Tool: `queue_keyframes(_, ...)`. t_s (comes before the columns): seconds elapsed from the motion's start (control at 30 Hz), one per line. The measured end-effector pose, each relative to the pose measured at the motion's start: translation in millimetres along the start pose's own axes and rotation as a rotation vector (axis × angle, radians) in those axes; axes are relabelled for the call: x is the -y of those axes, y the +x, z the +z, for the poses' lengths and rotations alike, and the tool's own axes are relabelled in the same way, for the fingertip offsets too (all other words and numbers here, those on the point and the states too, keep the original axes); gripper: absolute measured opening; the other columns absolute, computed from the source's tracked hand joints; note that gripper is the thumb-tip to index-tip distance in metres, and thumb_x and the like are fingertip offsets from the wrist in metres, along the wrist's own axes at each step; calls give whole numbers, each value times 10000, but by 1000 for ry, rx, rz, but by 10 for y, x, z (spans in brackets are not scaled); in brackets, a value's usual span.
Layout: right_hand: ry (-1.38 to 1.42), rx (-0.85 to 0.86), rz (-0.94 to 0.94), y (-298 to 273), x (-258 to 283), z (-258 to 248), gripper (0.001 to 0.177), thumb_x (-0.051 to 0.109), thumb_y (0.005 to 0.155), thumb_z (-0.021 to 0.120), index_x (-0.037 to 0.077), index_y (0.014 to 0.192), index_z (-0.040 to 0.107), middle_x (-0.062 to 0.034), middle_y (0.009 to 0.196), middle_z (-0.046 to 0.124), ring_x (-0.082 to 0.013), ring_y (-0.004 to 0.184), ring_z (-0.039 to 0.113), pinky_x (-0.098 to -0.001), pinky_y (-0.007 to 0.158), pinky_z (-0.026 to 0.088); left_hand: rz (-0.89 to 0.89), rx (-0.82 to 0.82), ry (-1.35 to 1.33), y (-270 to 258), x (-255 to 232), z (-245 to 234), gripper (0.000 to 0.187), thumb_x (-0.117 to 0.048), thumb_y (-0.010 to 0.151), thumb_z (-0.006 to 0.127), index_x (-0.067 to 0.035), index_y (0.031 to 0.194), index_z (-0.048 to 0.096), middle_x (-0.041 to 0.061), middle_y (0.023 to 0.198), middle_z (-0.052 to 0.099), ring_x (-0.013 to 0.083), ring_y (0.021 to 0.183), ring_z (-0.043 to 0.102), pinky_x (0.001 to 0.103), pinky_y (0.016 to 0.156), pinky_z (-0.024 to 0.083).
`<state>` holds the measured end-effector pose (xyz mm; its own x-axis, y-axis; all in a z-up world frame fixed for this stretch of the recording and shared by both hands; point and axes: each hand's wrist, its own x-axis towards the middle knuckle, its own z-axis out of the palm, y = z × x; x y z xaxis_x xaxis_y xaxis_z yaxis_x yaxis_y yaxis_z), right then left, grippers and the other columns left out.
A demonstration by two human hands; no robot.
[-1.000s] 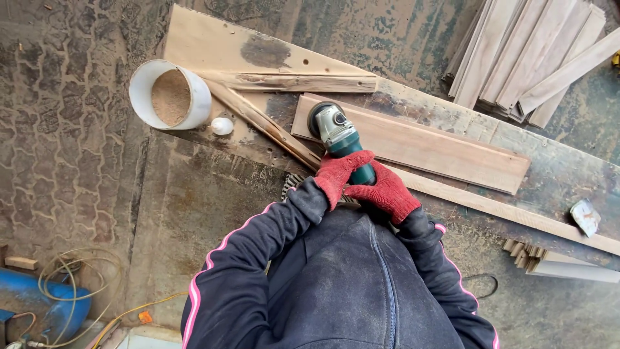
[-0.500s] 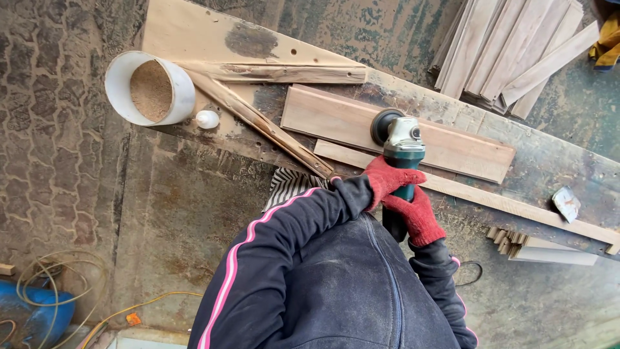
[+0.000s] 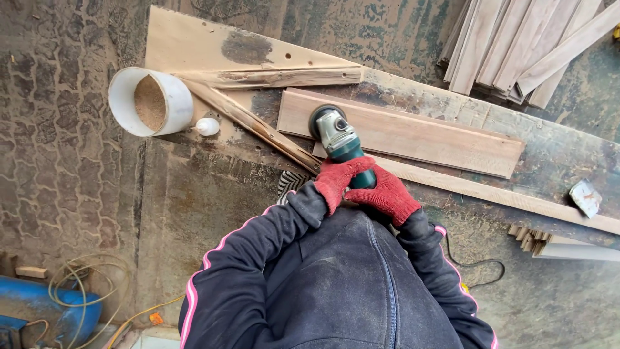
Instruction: Sanding a piece of wood using an angle grinder with a sanding disc.
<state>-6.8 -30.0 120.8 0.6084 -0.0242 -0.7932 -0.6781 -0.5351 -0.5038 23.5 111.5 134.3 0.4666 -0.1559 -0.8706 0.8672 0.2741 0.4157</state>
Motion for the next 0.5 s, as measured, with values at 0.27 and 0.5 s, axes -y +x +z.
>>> queue_keyframes(0.27, 116, -162, 71, -107, -625, -206, 698, 466, 556, 964, 135, 1110, 699, -148, 988, 715, -311, 1014, 683, -462, 885, 527, -1, 97, -12, 935, 875, 492, 568, -192, 613, 1002, -20, 1072, 714, 183, 873, 729, 279, 855, 724, 465, 613, 664)
queue_keyframes(0.5, 216, -299, 69, -120, -1118, -238, 598, 385, 636, 934, 73, 1085, 695, -192, 949, 711, -334, 977, 667, -490, 871, 507, -39, 215, -72, 1018, 996, 822, 670, -109, 587, 997, 19, 1156, 668, 242, 929, 710, 372, 886, 724, 545, 653, 652)
